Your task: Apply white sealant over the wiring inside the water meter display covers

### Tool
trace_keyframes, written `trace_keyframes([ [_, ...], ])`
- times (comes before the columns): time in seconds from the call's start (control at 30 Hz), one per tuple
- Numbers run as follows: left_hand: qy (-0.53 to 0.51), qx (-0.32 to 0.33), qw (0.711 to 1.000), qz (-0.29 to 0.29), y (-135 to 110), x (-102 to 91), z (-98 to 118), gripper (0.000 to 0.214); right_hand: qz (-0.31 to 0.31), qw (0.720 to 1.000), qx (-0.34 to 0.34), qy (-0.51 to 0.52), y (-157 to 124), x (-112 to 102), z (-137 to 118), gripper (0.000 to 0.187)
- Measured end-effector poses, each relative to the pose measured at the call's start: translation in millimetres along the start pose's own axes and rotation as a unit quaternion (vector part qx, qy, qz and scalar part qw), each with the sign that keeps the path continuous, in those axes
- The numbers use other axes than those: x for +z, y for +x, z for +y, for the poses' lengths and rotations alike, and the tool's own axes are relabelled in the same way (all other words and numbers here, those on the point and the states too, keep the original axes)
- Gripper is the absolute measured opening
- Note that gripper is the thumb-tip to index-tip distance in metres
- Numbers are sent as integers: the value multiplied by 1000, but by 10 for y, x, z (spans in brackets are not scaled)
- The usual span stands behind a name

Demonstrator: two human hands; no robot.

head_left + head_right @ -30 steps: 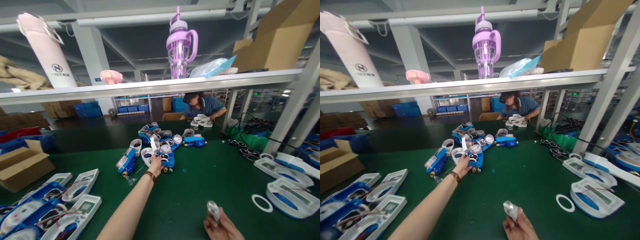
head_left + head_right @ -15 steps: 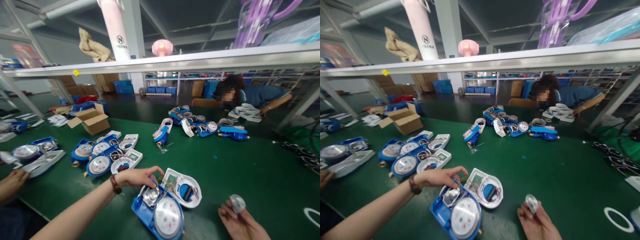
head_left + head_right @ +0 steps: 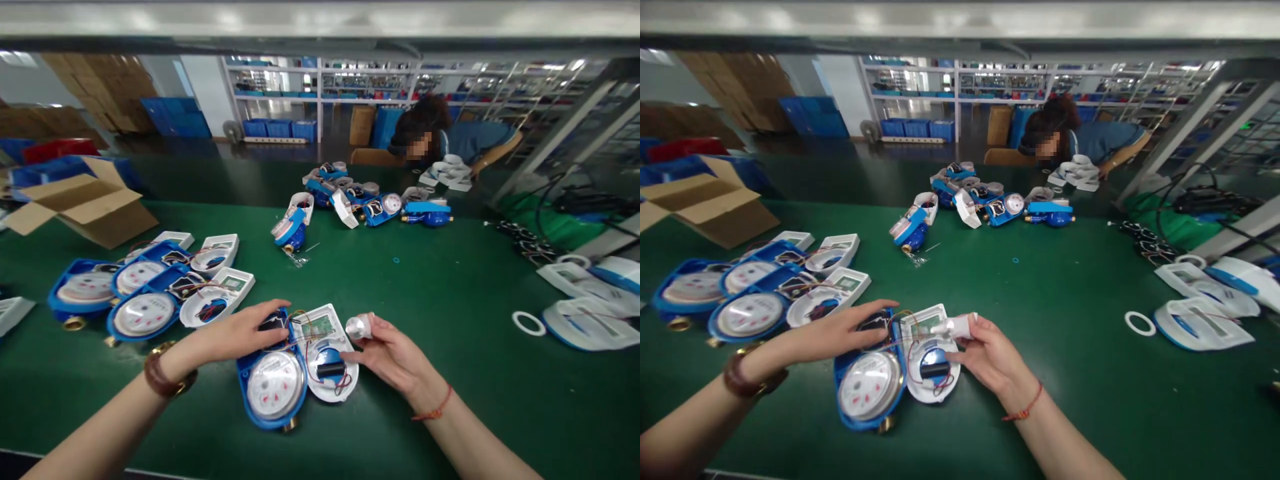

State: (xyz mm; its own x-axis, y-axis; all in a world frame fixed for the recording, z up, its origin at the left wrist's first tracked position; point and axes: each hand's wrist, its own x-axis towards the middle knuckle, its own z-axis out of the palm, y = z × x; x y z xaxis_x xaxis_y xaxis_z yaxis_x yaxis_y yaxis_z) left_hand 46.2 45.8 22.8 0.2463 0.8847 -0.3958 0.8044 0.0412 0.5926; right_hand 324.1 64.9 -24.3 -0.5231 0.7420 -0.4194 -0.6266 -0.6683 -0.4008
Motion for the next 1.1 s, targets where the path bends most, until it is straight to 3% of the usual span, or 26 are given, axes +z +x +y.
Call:
trace_keyframes([
  [0.13, 28, -5, 1000, 13, -66, 71, 63, 60, 16, 999, 11, 36, -313, -76, 135, 15],
  [0.23, 56, 22, 998, 28, -44, 140, 278, 45, 23, 997, 15, 74, -468, -81, 157, 13],
  [0.33, 155, 123, 980, -17, 18, 265, 519, 30, 33, 995, -2, 93, -406, -78, 105, 14],
  [0.43, 284, 190, 937, -69, 128, 407, 639, 28, 19, 995, -32, 93, -201, -69, 42, 16],
  [0.57, 335, 149, 929, -57, 333, 428, 627, 17, -3, 996, -23, 82, -48, -62, 37, 13],
  [0.73, 319, 138, 934, -85, 540, 257, 574, 22, -10, 996, -1, 86, -204, -119, 94, 8],
  [0.87, 287, 151, 941, -101, 588, 245, 518, 12, 17, 997, 13, 76, -320, -151, 54, 10],
  [1.0, 261, 144, 951, -87, 559, 312, 471, 14, 72, 994, -67, -35, -340, -177, -62, 10],
  [1.1, 249, 147, 954, -82, 557, 353, 465, 19, 119, 955, -190, -193, -328, -202, -111, 15],
])
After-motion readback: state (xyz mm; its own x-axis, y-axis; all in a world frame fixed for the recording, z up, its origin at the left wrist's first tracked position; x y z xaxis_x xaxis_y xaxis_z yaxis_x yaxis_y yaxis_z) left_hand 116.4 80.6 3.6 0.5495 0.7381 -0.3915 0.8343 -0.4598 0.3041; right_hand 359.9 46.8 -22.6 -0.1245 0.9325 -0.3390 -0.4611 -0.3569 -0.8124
